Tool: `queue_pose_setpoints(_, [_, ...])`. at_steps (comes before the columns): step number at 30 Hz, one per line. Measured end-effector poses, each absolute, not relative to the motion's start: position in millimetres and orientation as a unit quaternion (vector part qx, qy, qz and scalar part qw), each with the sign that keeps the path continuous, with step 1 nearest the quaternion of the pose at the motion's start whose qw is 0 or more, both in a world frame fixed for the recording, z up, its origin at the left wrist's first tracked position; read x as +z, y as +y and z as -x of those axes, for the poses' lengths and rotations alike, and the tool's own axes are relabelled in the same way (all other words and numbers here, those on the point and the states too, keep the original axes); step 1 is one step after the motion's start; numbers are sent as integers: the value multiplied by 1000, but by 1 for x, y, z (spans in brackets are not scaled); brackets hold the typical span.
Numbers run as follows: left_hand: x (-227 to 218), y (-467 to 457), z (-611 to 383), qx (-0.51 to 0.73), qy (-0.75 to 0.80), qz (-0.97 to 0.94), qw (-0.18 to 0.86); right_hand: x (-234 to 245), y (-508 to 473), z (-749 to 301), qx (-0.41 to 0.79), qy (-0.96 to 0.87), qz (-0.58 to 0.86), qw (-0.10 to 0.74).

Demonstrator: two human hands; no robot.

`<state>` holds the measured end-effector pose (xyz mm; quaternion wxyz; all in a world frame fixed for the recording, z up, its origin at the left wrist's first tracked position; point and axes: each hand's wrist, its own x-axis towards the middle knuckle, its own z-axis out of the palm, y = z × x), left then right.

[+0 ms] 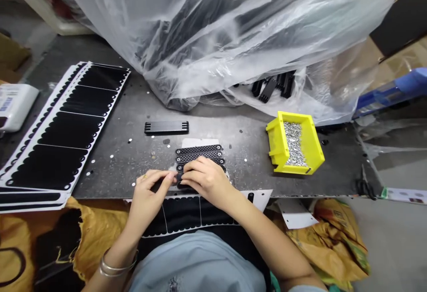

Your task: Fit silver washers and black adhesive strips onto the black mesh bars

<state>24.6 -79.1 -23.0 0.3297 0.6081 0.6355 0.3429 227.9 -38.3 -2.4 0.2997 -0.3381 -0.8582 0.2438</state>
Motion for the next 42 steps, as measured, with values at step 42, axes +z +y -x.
queue_pose_setpoints(42, [-57, -123, -103, 374, 281, -852, 234, 20, -136, -355, 518, -543, 471, 463])
